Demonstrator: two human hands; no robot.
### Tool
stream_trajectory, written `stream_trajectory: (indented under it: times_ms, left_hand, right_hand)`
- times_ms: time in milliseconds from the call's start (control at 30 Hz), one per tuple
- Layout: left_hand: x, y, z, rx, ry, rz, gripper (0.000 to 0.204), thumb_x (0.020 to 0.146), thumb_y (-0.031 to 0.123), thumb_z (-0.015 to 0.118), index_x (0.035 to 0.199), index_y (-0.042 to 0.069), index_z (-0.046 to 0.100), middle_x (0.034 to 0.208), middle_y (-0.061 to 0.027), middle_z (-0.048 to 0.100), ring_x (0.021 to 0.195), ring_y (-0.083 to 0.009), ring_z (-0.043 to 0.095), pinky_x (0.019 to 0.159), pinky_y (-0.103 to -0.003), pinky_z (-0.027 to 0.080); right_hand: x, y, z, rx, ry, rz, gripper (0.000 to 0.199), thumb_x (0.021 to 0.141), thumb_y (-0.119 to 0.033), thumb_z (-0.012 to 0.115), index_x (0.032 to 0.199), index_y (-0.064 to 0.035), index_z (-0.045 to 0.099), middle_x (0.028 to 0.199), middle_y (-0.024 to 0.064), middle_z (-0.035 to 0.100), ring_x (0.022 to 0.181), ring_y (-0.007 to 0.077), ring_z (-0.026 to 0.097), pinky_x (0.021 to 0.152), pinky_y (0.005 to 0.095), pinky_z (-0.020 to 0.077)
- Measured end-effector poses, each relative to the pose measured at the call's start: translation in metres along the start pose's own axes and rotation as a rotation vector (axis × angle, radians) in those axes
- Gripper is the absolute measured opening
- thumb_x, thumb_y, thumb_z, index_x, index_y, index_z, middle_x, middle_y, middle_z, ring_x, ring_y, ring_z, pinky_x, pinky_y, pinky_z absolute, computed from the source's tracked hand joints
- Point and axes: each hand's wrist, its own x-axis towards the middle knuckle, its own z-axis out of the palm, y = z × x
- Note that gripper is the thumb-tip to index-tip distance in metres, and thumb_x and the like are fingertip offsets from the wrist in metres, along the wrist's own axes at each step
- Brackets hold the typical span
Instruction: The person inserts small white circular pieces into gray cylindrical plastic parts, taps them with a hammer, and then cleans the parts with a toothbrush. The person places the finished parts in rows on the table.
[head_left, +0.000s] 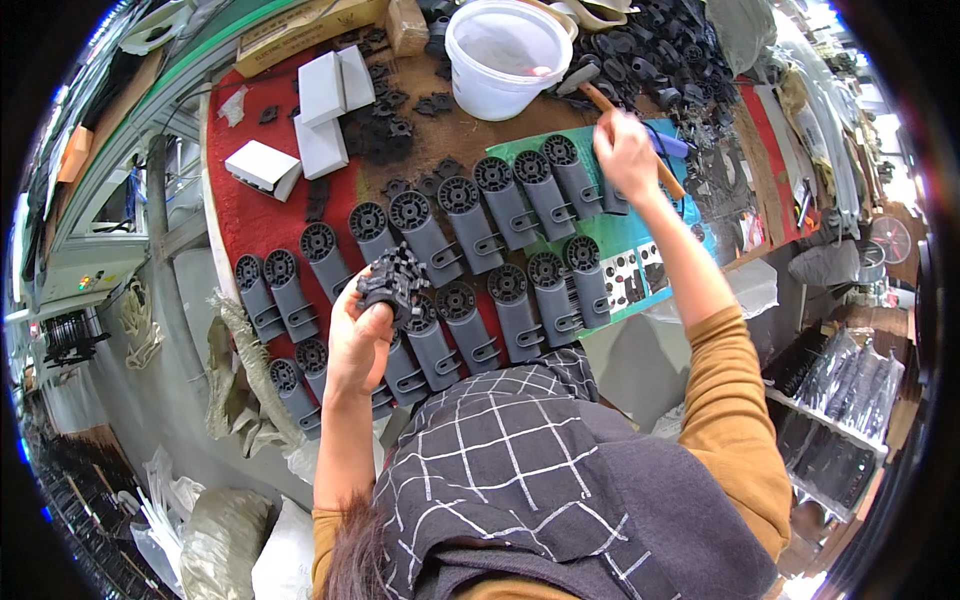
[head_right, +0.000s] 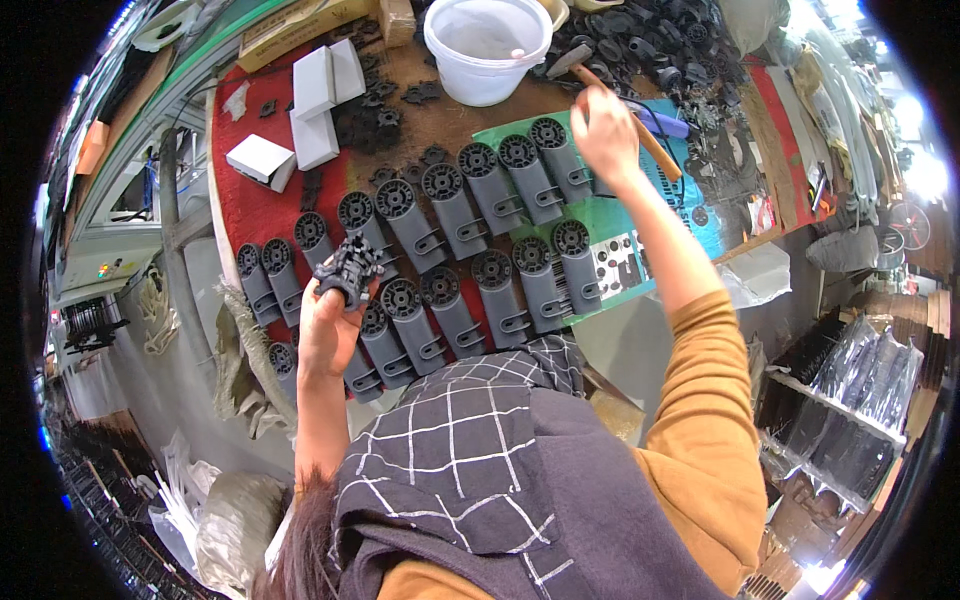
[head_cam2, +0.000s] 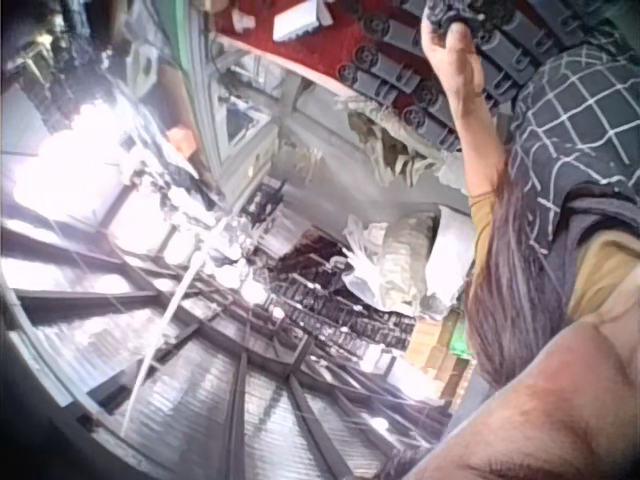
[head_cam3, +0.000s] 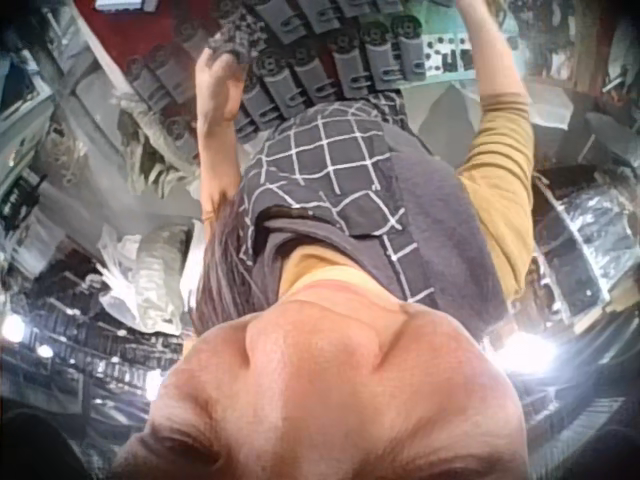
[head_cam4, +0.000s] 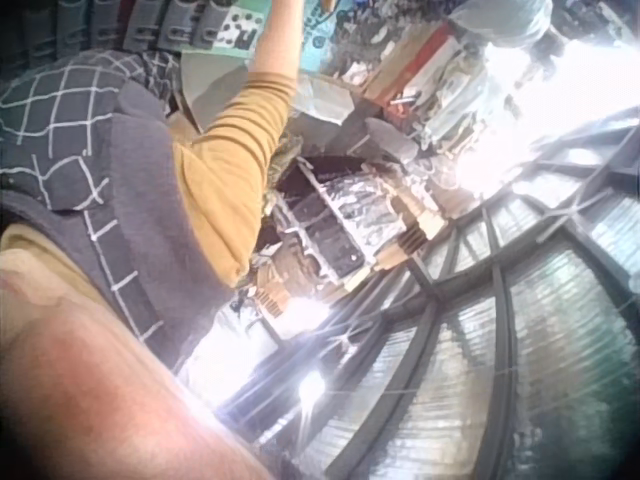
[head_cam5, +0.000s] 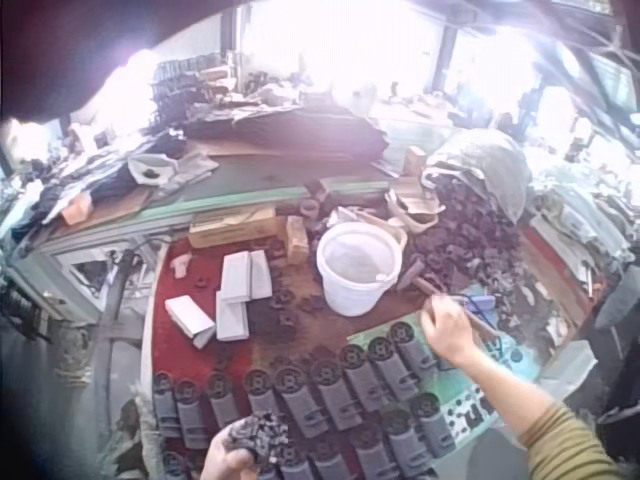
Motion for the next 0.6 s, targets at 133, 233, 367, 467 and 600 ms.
stream_trajectory:
  times_ms: [133, 233, 367, 467, 600]
  left_hand:
    - [0.006, -0.01, 0.001, 0.001, -0.04, -0.077, 0.076, 0.072, 0.04, 0.083, 0.125, -0.003, 0.05, 0.116, -0.0095, 0.062, 0.106, -0.0196, 0.062, 0.096, -0.034, 0.051]
    - [0.01, -0.015, 0.004, 0.027, -0.058, -0.095, 0.075, 0.071, 0.042, 0.082, 0.123, -0.002, 0.052, 0.113, -0.0092, 0.063, 0.103, -0.0185, 0.063, 0.095, -0.033, 0.05]
    - [0.014, -0.017, 0.01, -0.067, -0.094, -0.127, 0.058, 0.077, 0.02, 0.078, 0.124, -0.001, 0.054, 0.108, -0.0036, 0.064, 0.097, -0.0105, 0.061, 0.088, -0.025, 0.048]
    - [0.018, -0.019, 0.015, -0.056, -0.087, -0.145, 0.058, 0.076, 0.02, 0.078, 0.125, -0.001, 0.053, 0.108, -0.0038, 0.064, 0.098, -0.0111, 0.061, 0.089, -0.026, 0.048]
    - [0.023, -0.017, 0.021, -0.086, -0.098, -0.153, 0.064, 0.077, 0.02, 0.079, 0.13, -0.002, 0.05, 0.113, -0.0059, 0.064, 0.1, -0.0131, 0.063, 0.092, -0.028, 0.05]
  right_hand:
    - [-0.086, 0.066, 0.041, -0.186, -0.408, 0.633, 0.065, 0.085, -0.04, 0.065, 0.133, -0.0017, 0.046, 0.125, 0.0272, 0.054, 0.119, 0.0417, 0.05, 0.103, 0.047, 0.0383]
    - [-0.116, 0.096, 0.059, -0.129, -0.311, 0.497, 0.072, 0.084, -0.036, 0.066, 0.141, -0.0034, 0.037, 0.132, 0.0248, 0.05, 0.122, 0.0413, 0.048, 0.105, 0.0463, 0.0368]
    - [-0.115, 0.088, 0.052, -0.106, -0.387, 0.444, 0.075, 0.082, -0.032, 0.068, 0.145, -0.0094, 0.033, 0.14, 0.0187, 0.044, 0.128, 0.0388, 0.042, 0.107, 0.0471, 0.0353]
    - [-0.101, 0.056, 0.057, -0.066, -0.303, 0.293, 0.072, 0.086, -0.044, 0.062, 0.148, -0.0305, 0.03, 0.151, 0.0148, 0.032, 0.137, 0.0399, 0.031, 0.11, 0.0568, 0.027]
    - [-0.095, 0.012, 0.049, -0.284, -0.622, 0.479, 0.066, 0.087, -0.059, 0.054, 0.146, -0.046, 0.028, 0.158, 0.0034, 0.02, 0.143, 0.0453, 0.011, 0.111, 0.0658, 0.0117]
